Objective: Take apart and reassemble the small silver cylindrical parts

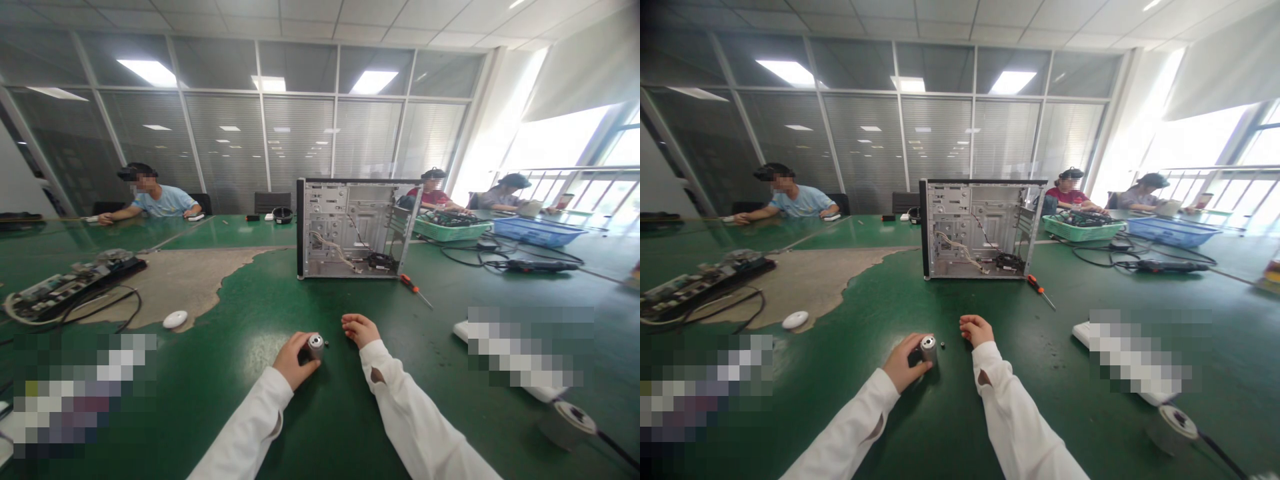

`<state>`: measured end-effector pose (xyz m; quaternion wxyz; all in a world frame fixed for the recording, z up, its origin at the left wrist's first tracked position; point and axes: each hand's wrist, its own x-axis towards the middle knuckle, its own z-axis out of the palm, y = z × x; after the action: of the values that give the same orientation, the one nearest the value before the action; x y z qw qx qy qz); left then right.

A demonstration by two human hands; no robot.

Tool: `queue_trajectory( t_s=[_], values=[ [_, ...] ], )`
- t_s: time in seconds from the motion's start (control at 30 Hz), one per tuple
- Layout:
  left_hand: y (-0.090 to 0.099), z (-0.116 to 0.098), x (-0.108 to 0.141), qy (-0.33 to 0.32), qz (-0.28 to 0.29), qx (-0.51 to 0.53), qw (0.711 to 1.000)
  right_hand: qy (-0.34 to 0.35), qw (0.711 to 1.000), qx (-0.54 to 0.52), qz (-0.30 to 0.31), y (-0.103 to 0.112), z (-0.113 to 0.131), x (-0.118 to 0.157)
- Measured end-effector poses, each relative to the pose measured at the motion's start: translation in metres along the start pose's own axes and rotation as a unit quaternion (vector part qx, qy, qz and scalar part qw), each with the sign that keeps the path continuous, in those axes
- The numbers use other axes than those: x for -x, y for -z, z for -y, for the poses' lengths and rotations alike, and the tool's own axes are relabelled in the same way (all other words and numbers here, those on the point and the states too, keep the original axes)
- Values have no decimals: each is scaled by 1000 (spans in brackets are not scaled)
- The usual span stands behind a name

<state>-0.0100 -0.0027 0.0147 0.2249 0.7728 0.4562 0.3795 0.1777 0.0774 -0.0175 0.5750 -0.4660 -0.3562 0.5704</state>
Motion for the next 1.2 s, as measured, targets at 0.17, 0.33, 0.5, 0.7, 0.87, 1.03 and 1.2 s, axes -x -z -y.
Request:
queue_trajectory(
  t_s=[0.17, 0.33, 0.5, 0.7, 0.87, 1.03, 1.2],
  values=[
    [-1, 1, 0, -3, 5, 0, 1000, 21, 999, 44, 7, -3, 1, 3],
    [-2, 1, 0, 8, 11, -23, 1000, 128, 977, 146, 91, -19, 9, 33],
    [-2, 1, -1, 7, 11, -30, 999, 281, 890, 296, 203, -33, 17, 69],
    [-4, 4, -2, -3, 6, -33, 999, 305, 870, 326, 207, -34, 19, 77],
    [-3, 4, -1, -14, 7, -41, 999, 294, 874, 325, 210, -33, 19, 79],
    [-3, 2, 0, -23, 11, -36, 999, 295, 864, 360, 191, -29, 13, 82],
    [-3, -1, 1, -37, 42, -18, 998, 299, 854, 395, 157, -21, 10, 89]
  ],
)
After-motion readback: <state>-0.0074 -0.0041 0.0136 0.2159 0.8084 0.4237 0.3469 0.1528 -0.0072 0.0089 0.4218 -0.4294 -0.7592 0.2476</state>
